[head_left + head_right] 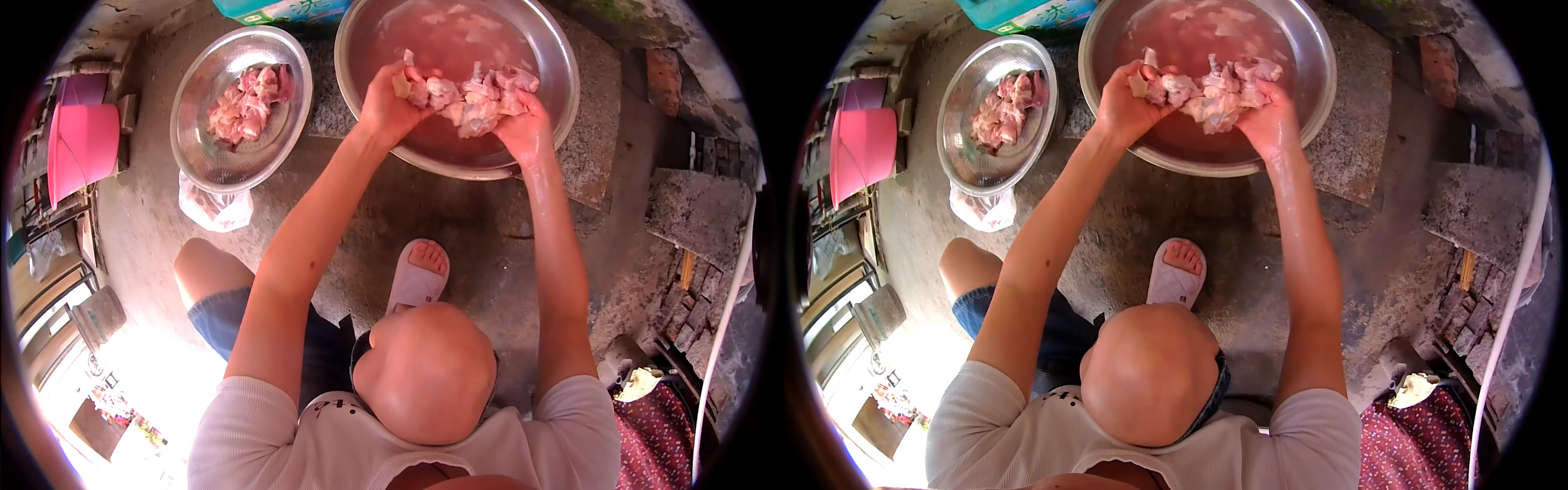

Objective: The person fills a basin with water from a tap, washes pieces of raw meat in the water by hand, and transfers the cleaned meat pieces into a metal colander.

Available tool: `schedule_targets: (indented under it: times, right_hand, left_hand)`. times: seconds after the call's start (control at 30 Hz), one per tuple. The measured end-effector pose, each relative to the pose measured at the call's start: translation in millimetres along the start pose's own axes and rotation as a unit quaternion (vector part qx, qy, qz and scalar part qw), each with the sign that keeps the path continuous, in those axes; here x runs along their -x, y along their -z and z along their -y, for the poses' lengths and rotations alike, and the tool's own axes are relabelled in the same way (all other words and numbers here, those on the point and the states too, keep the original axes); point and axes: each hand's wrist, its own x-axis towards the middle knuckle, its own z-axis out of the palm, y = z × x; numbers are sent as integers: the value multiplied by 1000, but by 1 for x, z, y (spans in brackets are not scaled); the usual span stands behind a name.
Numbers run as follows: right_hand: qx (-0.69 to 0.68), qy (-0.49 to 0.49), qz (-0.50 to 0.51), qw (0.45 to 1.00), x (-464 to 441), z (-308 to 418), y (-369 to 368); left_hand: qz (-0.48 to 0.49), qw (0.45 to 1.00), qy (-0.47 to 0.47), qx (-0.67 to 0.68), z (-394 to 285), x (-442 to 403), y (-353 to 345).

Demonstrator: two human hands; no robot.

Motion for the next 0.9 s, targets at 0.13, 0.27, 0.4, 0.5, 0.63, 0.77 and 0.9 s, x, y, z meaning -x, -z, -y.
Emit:
schedule_targets:
  times: [0.13,0.27,0.4,0.5,0.63,0.77,0.9]
  right_hand:
    - [104,29,-64,992,1,2,2]
    - [69,70,-19,995,18,5,-18]
    - [25,78,122,989,24,7,-48]
    - [311,152,51,937,29,1,-64]
    - [473,278,55,834,29,6,-53]
    - [348,223,5,911,43,15,-54]
    - [251,173,16,952,39,16,-43]
  left_hand:
    - [-55,995,-42,-65,1,-4,3]
    - [-102,992,-20,-71,12,-6,7]
    - [-122,992,31,-23,30,0,-24]
    - [39,994,66,82,37,-5,-16]
    - [74,991,51,97,39,-6,-14]
    - [86,990,33,109,39,0,-17]
    - [115,982,40,141,34,6,-27]
